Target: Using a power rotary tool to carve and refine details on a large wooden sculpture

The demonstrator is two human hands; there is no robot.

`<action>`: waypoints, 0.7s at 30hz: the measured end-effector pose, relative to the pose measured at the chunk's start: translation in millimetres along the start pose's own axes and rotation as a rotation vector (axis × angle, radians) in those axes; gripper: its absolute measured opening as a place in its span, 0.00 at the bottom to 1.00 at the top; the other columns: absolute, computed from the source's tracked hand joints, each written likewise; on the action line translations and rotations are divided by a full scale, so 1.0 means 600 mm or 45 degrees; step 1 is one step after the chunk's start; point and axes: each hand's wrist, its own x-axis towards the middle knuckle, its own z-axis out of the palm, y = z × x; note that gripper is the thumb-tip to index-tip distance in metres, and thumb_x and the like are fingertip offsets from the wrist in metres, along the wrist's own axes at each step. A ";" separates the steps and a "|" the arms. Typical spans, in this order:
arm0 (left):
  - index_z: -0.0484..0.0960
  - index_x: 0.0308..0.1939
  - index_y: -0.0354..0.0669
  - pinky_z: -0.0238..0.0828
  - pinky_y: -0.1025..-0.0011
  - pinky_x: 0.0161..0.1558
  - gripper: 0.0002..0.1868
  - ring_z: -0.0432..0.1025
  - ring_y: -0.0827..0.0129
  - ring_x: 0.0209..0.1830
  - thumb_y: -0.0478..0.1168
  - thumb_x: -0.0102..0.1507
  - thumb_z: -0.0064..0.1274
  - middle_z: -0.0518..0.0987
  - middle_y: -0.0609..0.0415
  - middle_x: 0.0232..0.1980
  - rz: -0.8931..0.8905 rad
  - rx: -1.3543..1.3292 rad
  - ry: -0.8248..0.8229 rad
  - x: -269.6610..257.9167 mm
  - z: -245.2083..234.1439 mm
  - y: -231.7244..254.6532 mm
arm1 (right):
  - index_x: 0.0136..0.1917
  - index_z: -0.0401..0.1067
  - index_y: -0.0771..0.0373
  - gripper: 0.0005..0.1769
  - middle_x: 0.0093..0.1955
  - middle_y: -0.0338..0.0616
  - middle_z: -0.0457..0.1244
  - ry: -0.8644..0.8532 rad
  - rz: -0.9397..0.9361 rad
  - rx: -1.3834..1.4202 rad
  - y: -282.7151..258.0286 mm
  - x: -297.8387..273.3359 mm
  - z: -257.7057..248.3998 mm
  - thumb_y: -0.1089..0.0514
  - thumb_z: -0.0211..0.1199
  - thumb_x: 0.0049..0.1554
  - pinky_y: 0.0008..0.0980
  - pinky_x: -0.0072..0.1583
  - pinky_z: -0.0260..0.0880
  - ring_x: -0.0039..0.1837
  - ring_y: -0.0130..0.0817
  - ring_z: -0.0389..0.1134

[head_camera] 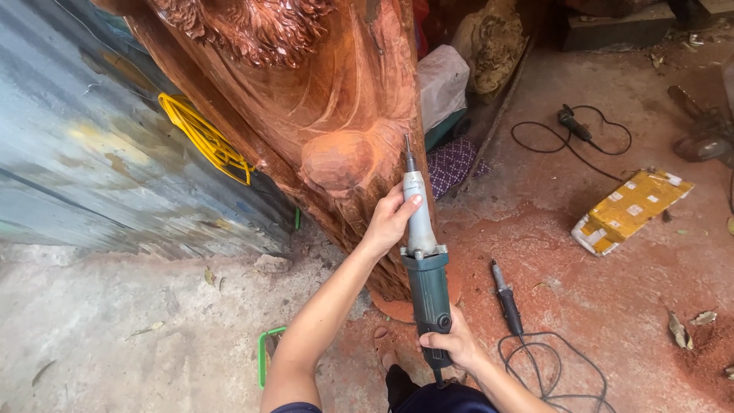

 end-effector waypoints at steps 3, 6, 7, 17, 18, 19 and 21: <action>0.84 0.51 0.33 0.63 0.57 0.67 0.24 0.61 0.56 0.76 0.52 0.66 0.49 0.58 0.43 0.81 0.013 0.179 -0.005 -0.002 0.002 0.001 | 0.51 0.69 0.71 0.28 0.37 0.54 0.69 0.014 -0.034 0.039 0.021 -0.004 -0.003 0.64 0.75 0.38 0.41 0.31 0.74 0.31 0.43 0.72; 0.85 0.44 0.34 0.56 0.57 0.71 0.24 0.56 0.56 0.80 0.54 0.66 0.48 0.56 0.44 0.82 0.069 0.323 -0.003 -0.005 0.002 -0.001 | 0.50 0.70 0.77 0.27 0.29 0.61 0.68 0.027 0.061 0.154 0.022 -0.007 0.002 0.64 0.73 0.38 0.41 0.32 0.70 0.29 0.46 0.69; 0.84 0.49 0.33 0.62 0.56 0.68 0.24 0.59 0.55 0.78 0.52 0.66 0.49 0.57 0.43 0.81 0.054 0.229 -0.003 -0.006 0.001 0.005 | 0.50 0.68 0.75 0.27 0.31 0.60 0.68 0.003 0.017 0.121 0.020 -0.003 0.001 0.64 0.73 0.38 0.41 0.32 0.71 0.29 0.46 0.70; 0.86 0.52 0.39 0.70 0.76 0.54 0.17 0.73 0.74 0.55 0.46 0.66 0.54 0.78 0.57 0.61 -0.003 0.303 0.084 -0.019 -0.017 -0.011 | 0.58 0.69 0.62 0.40 0.48 0.35 0.63 0.170 -0.092 -0.281 0.080 -0.008 -0.001 0.47 0.81 0.36 0.24 0.50 0.60 0.49 0.27 0.61; 0.86 0.52 0.39 0.70 0.76 0.54 0.17 0.73 0.74 0.55 0.46 0.66 0.54 0.78 0.57 0.61 0.001 0.300 -0.020 -0.019 -0.010 -0.014 | 0.58 0.69 0.62 0.40 0.48 0.35 0.63 0.269 -0.118 -0.267 0.068 -0.013 0.009 0.47 0.81 0.36 0.24 0.50 0.60 0.49 0.27 0.61; 0.83 0.55 0.38 0.68 0.77 0.55 0.16 0.71 0.75 0.55 0.43 0.67 0.53 0.78 0.57 0.58 0.027 0.160 0.020 -0.021 -0.013 -0.013 | 0.59 0.68 0.61 0.41 0.49 0.35 0.61 0.209 -0.076 -0.207 0.052 -0.012 0.018 0.46 0.81 0.36 0.23 0.50 0.59 0.49 0.27 0.61; 0.80 0.57 0.36 0.67 0.78 0.57 0.16 0.69 0.76 0.55 0.40 0.69 0.51 0.77 0.57 0.54 0.047 0.016 0.008 -0.022 -0.024 -0.018 | 0.60 0.66 0.61 0.43 0.49 0.35 0.60 0.195 -0.057 -0.140 0.035 -0.011 0.035 0.44 0.80 0.36 0.23 0.50 0.57 0.49 0.27 0.60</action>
